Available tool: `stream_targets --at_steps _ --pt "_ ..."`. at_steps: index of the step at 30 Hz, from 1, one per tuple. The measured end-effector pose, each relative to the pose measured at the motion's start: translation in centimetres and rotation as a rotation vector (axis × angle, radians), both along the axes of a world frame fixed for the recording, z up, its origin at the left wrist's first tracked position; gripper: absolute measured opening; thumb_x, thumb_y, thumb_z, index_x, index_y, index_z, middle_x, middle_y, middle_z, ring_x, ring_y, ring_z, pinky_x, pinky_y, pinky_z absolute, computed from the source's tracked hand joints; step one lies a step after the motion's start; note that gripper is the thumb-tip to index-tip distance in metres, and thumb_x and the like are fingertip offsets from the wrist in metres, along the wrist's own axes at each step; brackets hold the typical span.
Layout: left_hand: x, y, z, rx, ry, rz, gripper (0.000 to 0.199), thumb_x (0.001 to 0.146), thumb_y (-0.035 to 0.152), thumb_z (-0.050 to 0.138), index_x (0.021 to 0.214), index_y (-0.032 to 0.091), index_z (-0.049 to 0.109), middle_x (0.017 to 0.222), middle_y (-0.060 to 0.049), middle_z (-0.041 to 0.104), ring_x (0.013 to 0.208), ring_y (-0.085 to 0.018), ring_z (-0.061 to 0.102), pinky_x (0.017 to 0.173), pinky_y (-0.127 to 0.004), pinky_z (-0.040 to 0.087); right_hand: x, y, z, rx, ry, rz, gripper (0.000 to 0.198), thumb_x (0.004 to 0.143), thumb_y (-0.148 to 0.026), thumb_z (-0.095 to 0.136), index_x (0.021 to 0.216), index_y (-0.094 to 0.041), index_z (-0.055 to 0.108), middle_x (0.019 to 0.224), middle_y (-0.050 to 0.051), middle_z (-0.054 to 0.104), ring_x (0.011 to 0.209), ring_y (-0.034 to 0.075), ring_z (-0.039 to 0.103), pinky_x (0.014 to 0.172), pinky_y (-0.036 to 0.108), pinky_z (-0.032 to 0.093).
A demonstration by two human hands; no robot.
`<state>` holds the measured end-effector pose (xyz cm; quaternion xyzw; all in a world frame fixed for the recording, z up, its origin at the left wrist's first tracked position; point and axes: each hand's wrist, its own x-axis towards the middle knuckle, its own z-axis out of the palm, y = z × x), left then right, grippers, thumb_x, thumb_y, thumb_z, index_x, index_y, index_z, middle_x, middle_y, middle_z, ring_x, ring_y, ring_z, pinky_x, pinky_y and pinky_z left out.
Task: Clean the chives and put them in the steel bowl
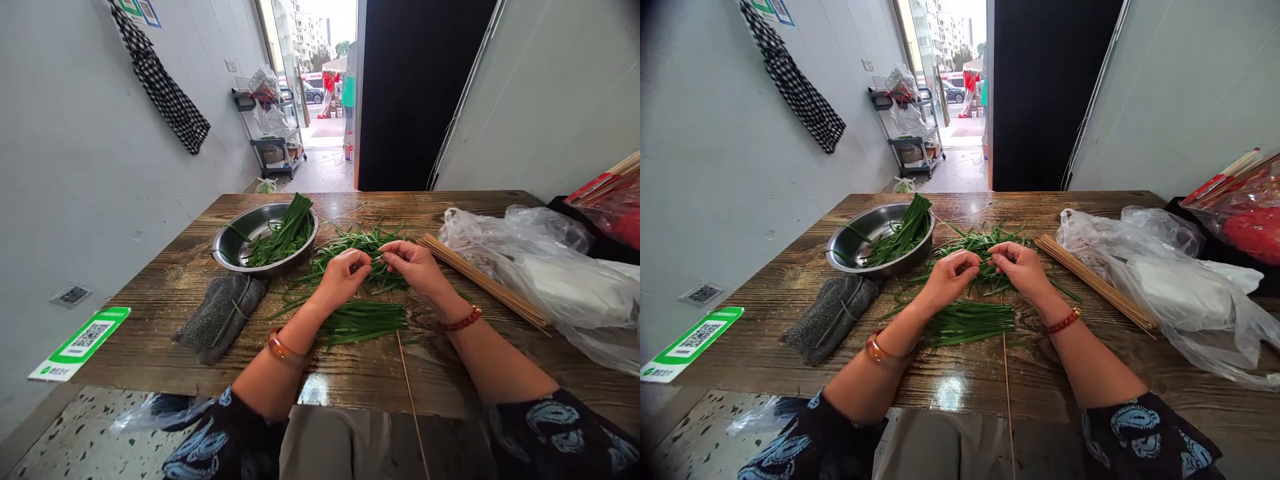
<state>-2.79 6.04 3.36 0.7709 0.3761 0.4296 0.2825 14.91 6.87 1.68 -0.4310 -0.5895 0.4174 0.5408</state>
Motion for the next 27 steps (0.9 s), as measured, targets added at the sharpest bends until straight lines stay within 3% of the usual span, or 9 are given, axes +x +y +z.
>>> stream_targets --at_steps 4,8,10,15,17,21,27 --pt "-0.1 0.3 -0.3 0.037 0.052 0.065 0.011 0.078 0.013 0.058 0.068 0.017 0.060 0.067 0.001 0.055 0.066 -0.013 0.049 0.064 -0.025 0.038 0.1 0.2 -0.2 -0.048 0.037 0.001 0.032 0.068 -0.047 0.072 0.083 -0.018 0.066 0.063 0.000 0.065 0.057 0.014 0.062 0.049 0.024 0.042" --pt "-0.5 0.7 -0.4 -0.017 0.004 0.146 0.009 0.077 0.015 0.058 0.069 0.016 0.058 0.065 0.002 0.054 0.063 -0.011 0.047 0.061 -0.024 0.037 1.1 0.9 -0.8 -0.023 0.043 -0.111 0.031 0.071 -0.045 0.069 0.087 -0.018 0.066 0.069 0.001 0.066 0.057 0.014 0.061 0.050 0.024 0.043" --pt "-0.8 0.8 -0.3 -0.095 -0.063 0.165 0.009 0.078 0.019 0.057 0.070 0.016 0.058 0.062 0.002 0.053 0.060 -0.011 0.047 0.059 -0.023 0.037 1.8 1.2 -1.0 0.037 -0.041 -0.178 0.028 0.077 -0.043 0.064 0.090 -0.018 0.068 0.073 0.003 0.068 0.061 0.015 0.062 0.057 0.028 0.047" --pt "-0.9 1.0 -0.4 -0.261 -0.262 0.126 0.014 0.077 0.028 0.058 0.072 0.015 0.057 0.060 0.002 0.053 0.056 -0.010 0.050 0.056 -0.024 0.044 2.7 1.3 -1.1 0.304 -0.394 -0.284 0.023 0.083 -0.037 0.060 0.089 -0.021 0.075 0.104 0.009 0.070 0.099 0.024 0.062 0.078 0.037 0.049" --pt "-0.8 1.0 -0.4 -0.275 -0.292 0.122 0.014 0.076 0.029 0.059 0.072 0.015 0.057 0.060 0.002 0.054 0.055 -0.010 0.050 0.056 -0.023 0.044 2.4 1.1 -1.0 0.271 -0.335 -0.246 0.024 0.082 -0.038 0.062 0.094 -0.022 0.074 0.104 0.008 0.070 0.094 0.023 0.063 0.074 0.035 0.049" --pt "-0.6 0.8 -0.3 -0.294 -0.303 0.109 0.014 0.076 0.028 0.061 0.072 0.015 0.058 0.061 0.002 0.055 0.055 -0.010 0.051 0.055 -0.023 0.044 1.5 0.6 -0.7 0.111 -0.069 -0.093 0.034 0.078 -0.040 0.068 0.104 -0.019 0.071 0.084 0.003 0.070 0.074 0.016 0.061 0.068 0.031 0.047" --pt "-0.3 0.6 -0.4 -0.331 -0.310 0.098 0.014 0.075 0.027 0.062 0.073 0.014 0.059 0.060 0.002 0.055 0.055 -0.009 0.051 0.054 -0.022 0.044 0.8 0.2 -0.2 0.039 0.079 -0.059 0.027 0.076 -0.039 0.070 0.092 -0.018 0.071 0.078 0.003 0.070 0.069 0.013 0.059 0.065 0.026 0.045"
